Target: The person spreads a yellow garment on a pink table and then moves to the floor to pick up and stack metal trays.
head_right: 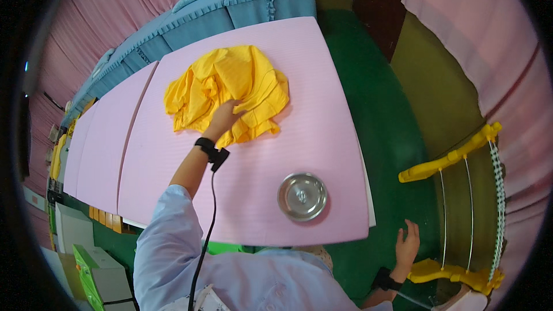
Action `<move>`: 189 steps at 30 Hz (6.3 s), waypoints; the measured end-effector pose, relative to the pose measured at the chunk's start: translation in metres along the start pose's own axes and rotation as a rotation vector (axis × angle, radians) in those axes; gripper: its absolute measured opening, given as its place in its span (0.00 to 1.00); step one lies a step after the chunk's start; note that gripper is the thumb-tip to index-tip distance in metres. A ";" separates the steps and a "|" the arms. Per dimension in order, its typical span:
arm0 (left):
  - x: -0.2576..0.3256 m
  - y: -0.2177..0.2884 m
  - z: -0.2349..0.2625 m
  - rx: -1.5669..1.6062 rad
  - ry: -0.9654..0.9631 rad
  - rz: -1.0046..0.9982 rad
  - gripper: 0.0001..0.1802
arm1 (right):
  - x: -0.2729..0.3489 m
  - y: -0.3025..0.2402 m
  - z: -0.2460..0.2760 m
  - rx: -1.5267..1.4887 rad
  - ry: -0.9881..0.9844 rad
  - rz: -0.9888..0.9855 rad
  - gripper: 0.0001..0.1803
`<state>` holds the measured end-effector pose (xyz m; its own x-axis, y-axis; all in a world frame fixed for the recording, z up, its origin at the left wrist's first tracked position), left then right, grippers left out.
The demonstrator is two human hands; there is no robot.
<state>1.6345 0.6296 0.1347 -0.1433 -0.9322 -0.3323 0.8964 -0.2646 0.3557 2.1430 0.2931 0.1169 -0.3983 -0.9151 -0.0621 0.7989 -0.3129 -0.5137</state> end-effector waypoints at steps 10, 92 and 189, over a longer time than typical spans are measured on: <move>-0.066 -0.010 -0.030 0.154 0.074 0.335 0.09 | -0.062 -0.011 0.004 0.071 -0.201 -0.105 0.11; 0.827 0.053 0.354 0.166 0.534 0.935 0.10 | 0.235 -0.446 -0.301 -0.946 -0.484 0.141 0.20; 0.848 -1.577 0.904 -0.100 0.460 0.597 0.10 | 1.148 -1.173 -0.684 -0.046 -0.124 -0.032 0.15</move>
<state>-0.2799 0.0337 0.0814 0.5475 -0.7076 -0.4467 0.8040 0.2967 0.5154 0.4404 -0.2170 0.0630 -0.3619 -0.9303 0.0596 0.7643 -0.3328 -0.5524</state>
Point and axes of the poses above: each hand's wrist, its own x-axis away from the middle knuckle, its own z-axis out of the back of the hand, y = z × x, the point moved 1 cm from there along -x, towards the middle knuckle, and after that the axes turned 2 degrees about x, right-handed, at the moved point
